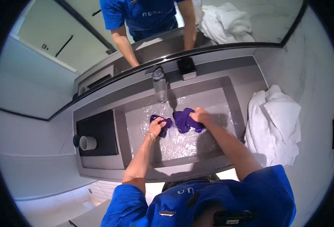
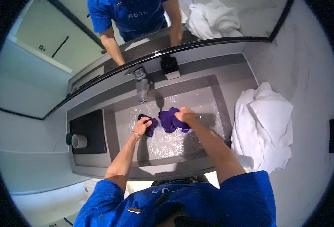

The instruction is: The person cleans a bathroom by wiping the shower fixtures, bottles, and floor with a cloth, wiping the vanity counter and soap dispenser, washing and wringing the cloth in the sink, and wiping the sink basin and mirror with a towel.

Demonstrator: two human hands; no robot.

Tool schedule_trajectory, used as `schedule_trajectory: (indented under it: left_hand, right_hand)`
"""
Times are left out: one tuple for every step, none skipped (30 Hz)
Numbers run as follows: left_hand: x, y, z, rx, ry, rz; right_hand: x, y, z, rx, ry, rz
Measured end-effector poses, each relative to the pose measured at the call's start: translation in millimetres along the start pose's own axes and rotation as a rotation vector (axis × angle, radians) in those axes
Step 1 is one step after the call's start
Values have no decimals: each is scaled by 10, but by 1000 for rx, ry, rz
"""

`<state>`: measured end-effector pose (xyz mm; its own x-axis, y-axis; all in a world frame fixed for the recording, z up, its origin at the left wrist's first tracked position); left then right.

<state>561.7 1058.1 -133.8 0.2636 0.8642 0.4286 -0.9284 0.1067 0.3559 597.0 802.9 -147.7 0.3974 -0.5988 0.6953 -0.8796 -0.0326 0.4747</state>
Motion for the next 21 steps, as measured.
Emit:
schedule_trajectory:
  left_hand:
    - [171, 44, -141, 1, 72, -7]
    - [379, 104, -325, 5, 145, -18]
    - [635, 208, -393, 68, 166, 33]
    - [863, 282, -380, 128, 189, 82]
    - [1042, 335, -369, 171, 143, 157]
    - [1165, 202, -659, 64, 132, 189]
    - [1272, 208, -664, 117, 32, 273]
    - [1389, 201, -585, 166, -69, 354]
    - [1302, 175, -477, 161, -60, 345]
    - [1173, 249, -466, 337, -187, 425]
    - [998, 345, -466, 512, -316, 502]
    - [604, 298, -582, 616, -473, 390]
    - [293, 345, -326, 474, -626, 370]
    - [11, 336, -253, 312, -700, 385]
    - [-162, 347, -168, 271, -637, 318]
    - [-309, 278, -235, 115, -448, 281]
    - [-399, 219, -344, -65, -50, 366]
    - [-358, 150, -351, -255, 351, 448]
    - [-356, 135, -393, -5, 762, 398]
    - [-445, 224, -299, 145, 1176, 308]
    - [-622, 229, 41, 84, 1458, -195]
  right_hand:
    - [-83, -120, 156, 94, 41, -123]
    - [-169, -221, 355, 182, 83, -249]
    - [76, -186, 544, 126, -5, -173]
    - [399, -81, 614, 66, -89, -93]
    - [858, 194, 482, -36, 0, -83]
    - [1208, 430, 392, -141, 89, -68]
    - [1144, 401, 478, -148, 97, -69]
    - [1179, 328, 573, -107, 104, 58]
    - [1256, 304, 604, -65, 113, 187]
    - [1116, 333, 491, -128, 118, 144]
    - [873, 279, 423, -147, 184, 208]
    - [612, 237, 335, -163, 250, 275]
    - [461, 433, -19, -151, 327, 245]
    - [339, 631, -350, -138, 400, 214]
    - [157, 608, -477, -49, 323, 176]
    - [-65, 585, -537, 37, 248, 132]
    - [-263, 562, -592, 224, -44, 196]
    - [-335, 574, -692, 421, -338, 269]
    - [-358, 740, -934, 505, -370, 220]
    - [-335, 1038, -1254, 588, -395, 160]
    - [-259, 1355, -1529, 558, -257, 213]
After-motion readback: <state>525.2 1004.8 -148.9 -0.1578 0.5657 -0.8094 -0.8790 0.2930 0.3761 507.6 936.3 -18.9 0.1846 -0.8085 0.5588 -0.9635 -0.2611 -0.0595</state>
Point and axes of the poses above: each hand's wrist, its own y-axis away from the middle knuckle, its own x-axis out of the back of the hand, z = x × y, the point moved 9 cm from there along -y, towards the middle knuckle, and after that the axes turned 3 degrees about -x, right-handed, at the moved point
